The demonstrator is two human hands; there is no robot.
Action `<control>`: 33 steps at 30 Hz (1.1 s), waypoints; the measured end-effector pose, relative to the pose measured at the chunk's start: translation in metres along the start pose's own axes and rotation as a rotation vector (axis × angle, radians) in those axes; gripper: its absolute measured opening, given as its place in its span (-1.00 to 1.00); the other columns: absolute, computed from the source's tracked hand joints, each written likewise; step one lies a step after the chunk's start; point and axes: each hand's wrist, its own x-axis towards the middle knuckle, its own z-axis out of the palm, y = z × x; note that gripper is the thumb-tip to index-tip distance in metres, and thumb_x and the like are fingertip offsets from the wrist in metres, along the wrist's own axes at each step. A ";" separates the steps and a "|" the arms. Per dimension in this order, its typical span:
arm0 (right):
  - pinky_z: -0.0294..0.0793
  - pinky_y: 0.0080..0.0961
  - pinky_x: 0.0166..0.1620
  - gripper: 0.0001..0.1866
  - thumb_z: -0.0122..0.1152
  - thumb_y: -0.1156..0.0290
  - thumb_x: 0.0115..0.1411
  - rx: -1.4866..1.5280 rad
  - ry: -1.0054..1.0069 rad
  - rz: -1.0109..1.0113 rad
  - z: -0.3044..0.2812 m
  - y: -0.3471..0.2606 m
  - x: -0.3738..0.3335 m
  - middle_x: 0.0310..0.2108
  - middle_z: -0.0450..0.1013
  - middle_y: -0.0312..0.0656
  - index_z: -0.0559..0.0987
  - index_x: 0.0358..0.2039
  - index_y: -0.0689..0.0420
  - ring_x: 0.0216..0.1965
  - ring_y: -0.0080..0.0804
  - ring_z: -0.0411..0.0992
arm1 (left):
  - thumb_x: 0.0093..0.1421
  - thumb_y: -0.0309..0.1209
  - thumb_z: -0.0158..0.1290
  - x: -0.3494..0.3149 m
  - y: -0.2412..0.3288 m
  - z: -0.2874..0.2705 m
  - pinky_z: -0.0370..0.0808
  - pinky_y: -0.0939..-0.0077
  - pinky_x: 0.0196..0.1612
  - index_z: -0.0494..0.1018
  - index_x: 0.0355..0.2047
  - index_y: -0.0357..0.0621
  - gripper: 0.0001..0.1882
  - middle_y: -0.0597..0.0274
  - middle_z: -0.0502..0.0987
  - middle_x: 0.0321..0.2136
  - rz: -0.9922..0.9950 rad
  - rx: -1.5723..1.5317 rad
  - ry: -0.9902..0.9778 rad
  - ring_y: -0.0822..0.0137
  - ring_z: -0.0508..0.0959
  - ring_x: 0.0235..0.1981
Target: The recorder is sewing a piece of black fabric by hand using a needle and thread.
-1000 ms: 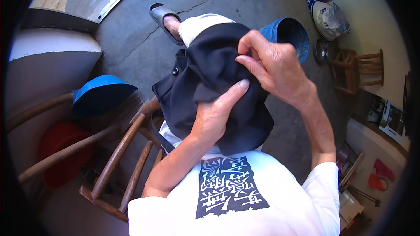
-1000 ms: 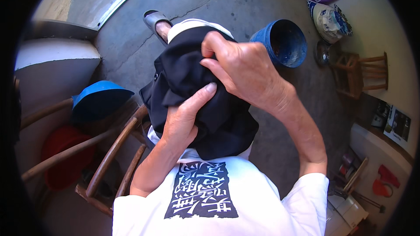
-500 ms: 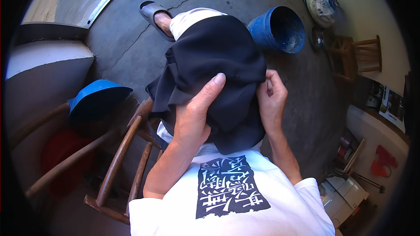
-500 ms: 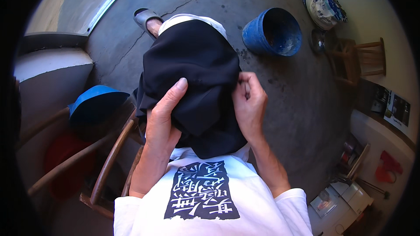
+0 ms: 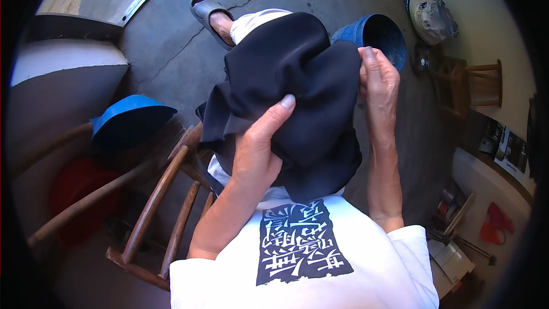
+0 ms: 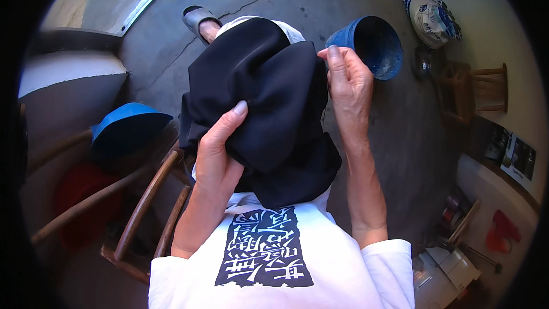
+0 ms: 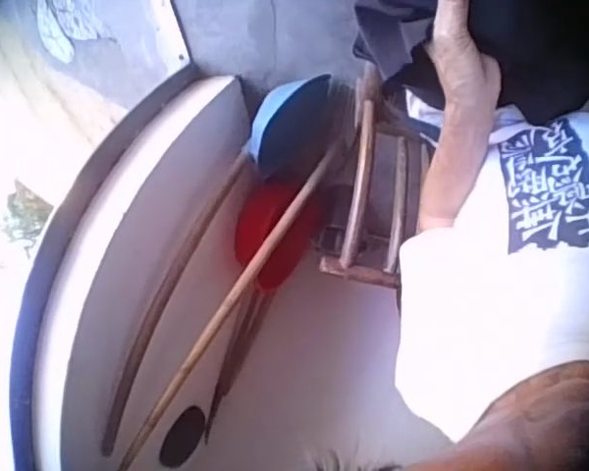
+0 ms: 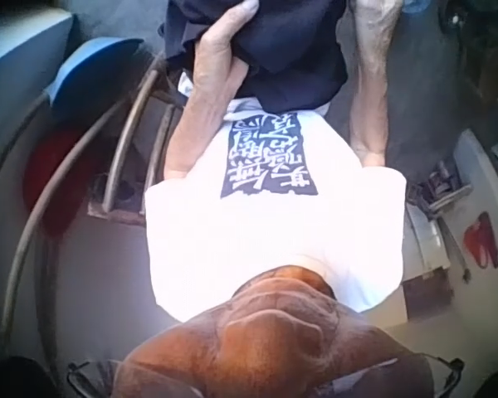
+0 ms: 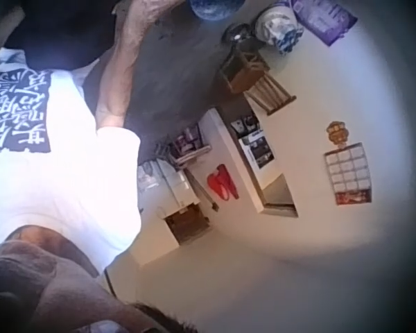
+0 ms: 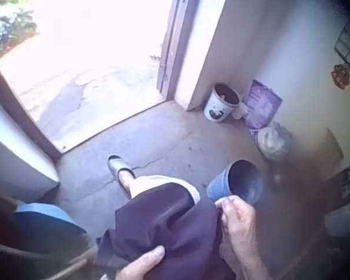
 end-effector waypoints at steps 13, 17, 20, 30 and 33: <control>-0.01 -0.83 -0.52 -0.88 0.19 0.47 0.23 0.087 0.010 0.005 0.007 -0.033 -0.015 -0.65 0.19 -0.58 0.48 -0.41 0.22 -0.59 -0.90 0.03 | 0.17 -0.33 0.20 0.002 0.003 0.013 0.51 0.41 0.04 0.44 -0.01 -0.31 -0.57 0.04 0.56 -0.10 -0.032 -0.035 -0.086 0.28 0.58 -0.09; -0.03 -0.79 -0.54 -0.82 0.25 0.40 0.22 -0.020 -0.014 0.067 -0.006 -0.046 -0.060 -0.67 0.13 -0.58 0.48 -0.40 0.23 -0.60 -0.87 0.01 | 0.17 -0.33 0.21 -0.002 -0.006 0.015 0.52 0.46 0.02 0.46 -0.03 -0.30 -0.58 0.05 0.57 -0.12 -0.033 -0.017 -0.014 0.29 0.59 -0.13; -0.03 -0.77 -0.54 -0.73 0.30 0.33 0.19 -0.050 0.022 0.012 0.000 -0.032 -0.083 -0.68 0.13 -0.56 0.50 -0.27 0.28 -0.61 -0.84 0.01 | 0.16 -0.34 0.20 0.000 -0.013 0.016 0.50 0.47 0.03 0.48 -0.07 -0.29 -0.63 0.09 0.57 -0.14 0.006 -0.003 -0.041 0.31 0.59 -0.15; 0.48 -0.71 -0.17 -0.73 0.13 0.46 0.27 0.436 -0.084 0.196 0.014 -0.035 -0.093 -0.21 0.53 -0.20 0.48 -0.05 0.29 -0.24 -0.64 0.48 | 0.14 -0.38 0.23 -0.005 -0.006 0.023 0.47 0.52 0.00 0.45 -0.07 -0.33 -0.61 0.10 0.55 -0.14 -0.107 0.058 -0.099 0.35 0.56 -0.14; 0.47 -0.71 -0.15 -0.72 0.11 0.48 0.27 0.432 -0.112 0.174 0.014 -0.038 -0.093 -0.18 0.53 -0.20 0.48 -0.03 0.29 -0.22 -0.64 0.48 | 0.13 -0.36 0.25 0.000 -0.007 0.024 0.47 0.52 -0.01 0.46 -0.07 -0.33 -0.59 0.10 0.55 -0.16 -0.104 0.125 -0.122 0.35 0.56 -0.15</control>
